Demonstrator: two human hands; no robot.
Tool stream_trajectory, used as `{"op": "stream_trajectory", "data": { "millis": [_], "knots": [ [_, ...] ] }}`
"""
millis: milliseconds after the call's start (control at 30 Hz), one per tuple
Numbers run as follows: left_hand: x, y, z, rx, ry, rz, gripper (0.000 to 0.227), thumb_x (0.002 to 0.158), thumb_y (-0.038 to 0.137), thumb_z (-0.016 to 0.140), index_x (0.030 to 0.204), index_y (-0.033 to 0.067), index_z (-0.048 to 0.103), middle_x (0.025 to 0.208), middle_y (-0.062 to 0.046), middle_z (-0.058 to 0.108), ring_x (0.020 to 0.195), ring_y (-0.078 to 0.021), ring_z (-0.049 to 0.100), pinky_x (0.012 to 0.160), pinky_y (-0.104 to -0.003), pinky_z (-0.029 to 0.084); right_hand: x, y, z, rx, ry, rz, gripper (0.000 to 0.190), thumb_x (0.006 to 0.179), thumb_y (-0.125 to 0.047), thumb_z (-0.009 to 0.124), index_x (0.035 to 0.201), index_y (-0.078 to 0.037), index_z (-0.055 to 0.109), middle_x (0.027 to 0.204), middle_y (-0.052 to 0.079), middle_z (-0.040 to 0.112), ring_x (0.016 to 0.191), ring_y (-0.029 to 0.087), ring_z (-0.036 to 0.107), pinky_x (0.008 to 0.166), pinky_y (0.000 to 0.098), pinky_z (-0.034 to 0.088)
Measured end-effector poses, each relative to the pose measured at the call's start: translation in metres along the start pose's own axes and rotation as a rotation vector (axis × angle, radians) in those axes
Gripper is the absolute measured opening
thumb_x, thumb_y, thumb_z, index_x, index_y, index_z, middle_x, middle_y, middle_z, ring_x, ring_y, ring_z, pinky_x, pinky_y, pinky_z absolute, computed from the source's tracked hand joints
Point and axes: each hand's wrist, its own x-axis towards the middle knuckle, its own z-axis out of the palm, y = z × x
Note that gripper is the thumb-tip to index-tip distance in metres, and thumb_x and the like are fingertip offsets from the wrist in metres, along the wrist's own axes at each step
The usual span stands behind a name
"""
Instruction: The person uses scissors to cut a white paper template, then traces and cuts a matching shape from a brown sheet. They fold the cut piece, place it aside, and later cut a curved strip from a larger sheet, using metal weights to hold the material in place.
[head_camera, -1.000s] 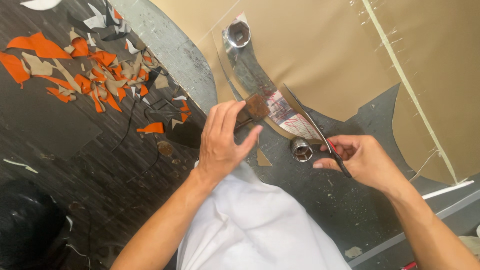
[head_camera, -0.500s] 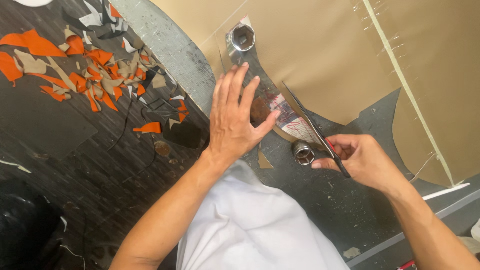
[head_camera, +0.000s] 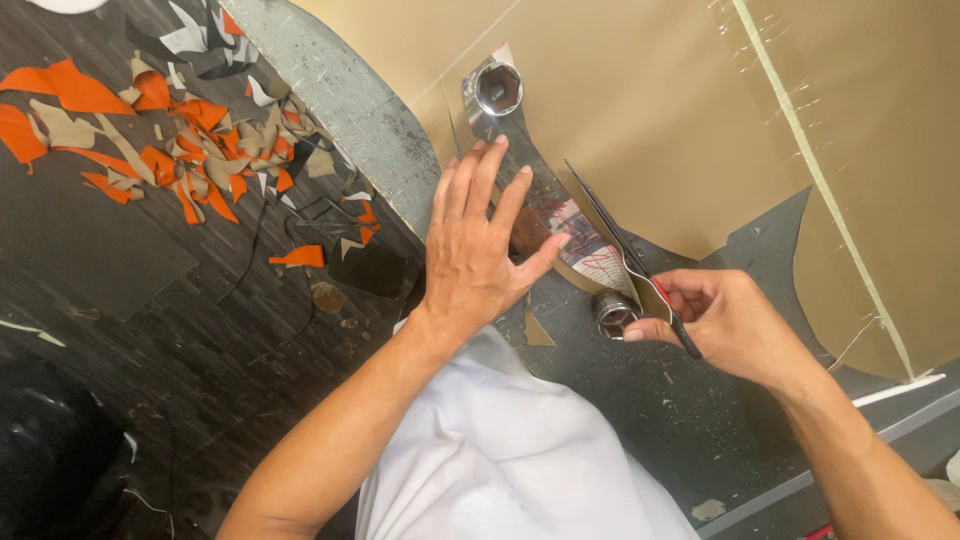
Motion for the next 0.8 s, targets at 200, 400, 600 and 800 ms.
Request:
{"op": "stream_trajectory", "data": {
  "millis": [200,400,600,800],
  "knots": [
    [0.003,0.0,-0.001,0.013,-0.025,0.006,0.068,0.087,0.041,0.083,0.136,0.0015,0.059,0.156,-0.021,0.04,0.143,-0.0417,0.039,0.122,-0.057,0.033,0.002,-0.008,-0.002,-0.045,0.018,0.042,0.043,0.067,-0.031,0.096,0.1,-0.006,0.08,0.057,-0.003,0.044,0.053,0.008,0.036,0.048,0.0282,0.03],
    [0.007,0.0,-0.003,0.022,-0.042,-0.001,0.069,0.088,0.042,0.082,0.138,0.0017,0.057,0.155,-0.022,0.04,0.144,-0.0414,0.039,0.122,-0.057,0.033,0.005,-0.015,0.0,0.044,-0.001,0.043,0.038,0.065,-0.027,0.093,0.093,-0.005,0.079,0.057,-0.006,0.054,0.053,0.006,0.04,0.048,0.0265,0.032],
    [0.01,0.0,-0.008,0.02,-0.07,0.005,0.069,0.089,0.043,0.082,0.138,0.0014,0.057,0.155,-0.022,0.04,0.143,-0.0414,0.039,0.12,-0.057,0.033,0.002,-0.024,-0.001,0.052,-0.011,0.075,0.039,0.067,-0.031,0.096,0.091,-0.005,0.081,0.057,-0.005,0.052,0.053,0.007,0.039,0.049,0.0269,0.032],
    [0.015,-0.004,-0.017,0.009,-0.126,0.026,0.071,0.09,0.045,0.08,0.141,0.0005,0.056,0.156,-0.022,0.039,0.143,-0.0414,0.04,0.12,-0.056,0.033,0.007,-0.033,0.005,0.118,-0.027,0.058,0.037,0.065,-0.027,0.093,0.092,-0.005,0.08,0.059,-0.009,0.053,0.055,0.004,0.04,0.048,0.0259,0.034]
  ]
}}
